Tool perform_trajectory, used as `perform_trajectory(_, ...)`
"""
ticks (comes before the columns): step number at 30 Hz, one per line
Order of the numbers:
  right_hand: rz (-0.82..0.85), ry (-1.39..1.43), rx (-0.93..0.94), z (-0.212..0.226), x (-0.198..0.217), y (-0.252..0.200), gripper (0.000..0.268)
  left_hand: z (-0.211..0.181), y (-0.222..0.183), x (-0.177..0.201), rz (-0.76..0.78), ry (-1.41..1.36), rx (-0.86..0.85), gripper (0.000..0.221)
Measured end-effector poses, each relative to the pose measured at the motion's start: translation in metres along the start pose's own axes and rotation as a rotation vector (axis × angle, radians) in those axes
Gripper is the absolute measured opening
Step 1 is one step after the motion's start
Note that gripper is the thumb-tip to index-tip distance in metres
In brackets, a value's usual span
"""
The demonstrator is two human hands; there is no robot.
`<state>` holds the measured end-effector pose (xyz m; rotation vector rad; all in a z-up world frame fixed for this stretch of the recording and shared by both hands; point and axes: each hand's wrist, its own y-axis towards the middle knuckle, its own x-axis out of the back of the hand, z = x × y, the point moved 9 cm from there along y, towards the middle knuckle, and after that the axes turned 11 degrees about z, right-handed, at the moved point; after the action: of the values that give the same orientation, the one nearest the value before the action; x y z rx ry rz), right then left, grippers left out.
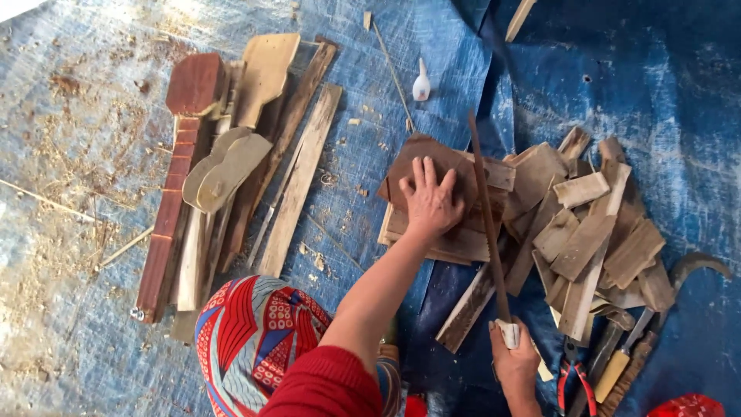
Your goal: A person uses a hand saw to cut a small wooden board while sitting on a tarp.
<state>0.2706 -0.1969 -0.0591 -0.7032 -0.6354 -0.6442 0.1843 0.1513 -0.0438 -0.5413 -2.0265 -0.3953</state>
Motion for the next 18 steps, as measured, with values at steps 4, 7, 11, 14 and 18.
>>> perform_trajectory(4, 0.059, 0.138, -0.114, -0.01, 0.003, 0.006, 0.039, 0.006, 0.01, -0.036, 0.125, 0.077, 0.042, 0.082)
perform_trajectory(7, -0.008, 0.014, -0.001, -0.029, 0.004, 0.015, 0.045, 0.002, 0.005, -0.033, 0.075, 0.106, 0.002, 0.081)
perform_trajectory(11, 0.005, -0.032, 0.02, -0.017, -0.003, 0.05, 0.044, 0.001, 0.006, -0.03, 0.077, 0.119, -0.009, 0.077)
perform_trajectory(14, 0.081, -0.03, -0.132, 0.025, -0.02, 0.094, 0.054, -0.002, 0.006, -0.026, 0.202, 0.152, 0.016, 0.074)
perform_trajectory(18, 0.102, 0.028, -0.178, 0.047, -0.027, 0.103, 0.063, 0.003, 0.007, -0.033, 0.352, 0.166, 0.066, 0.074)
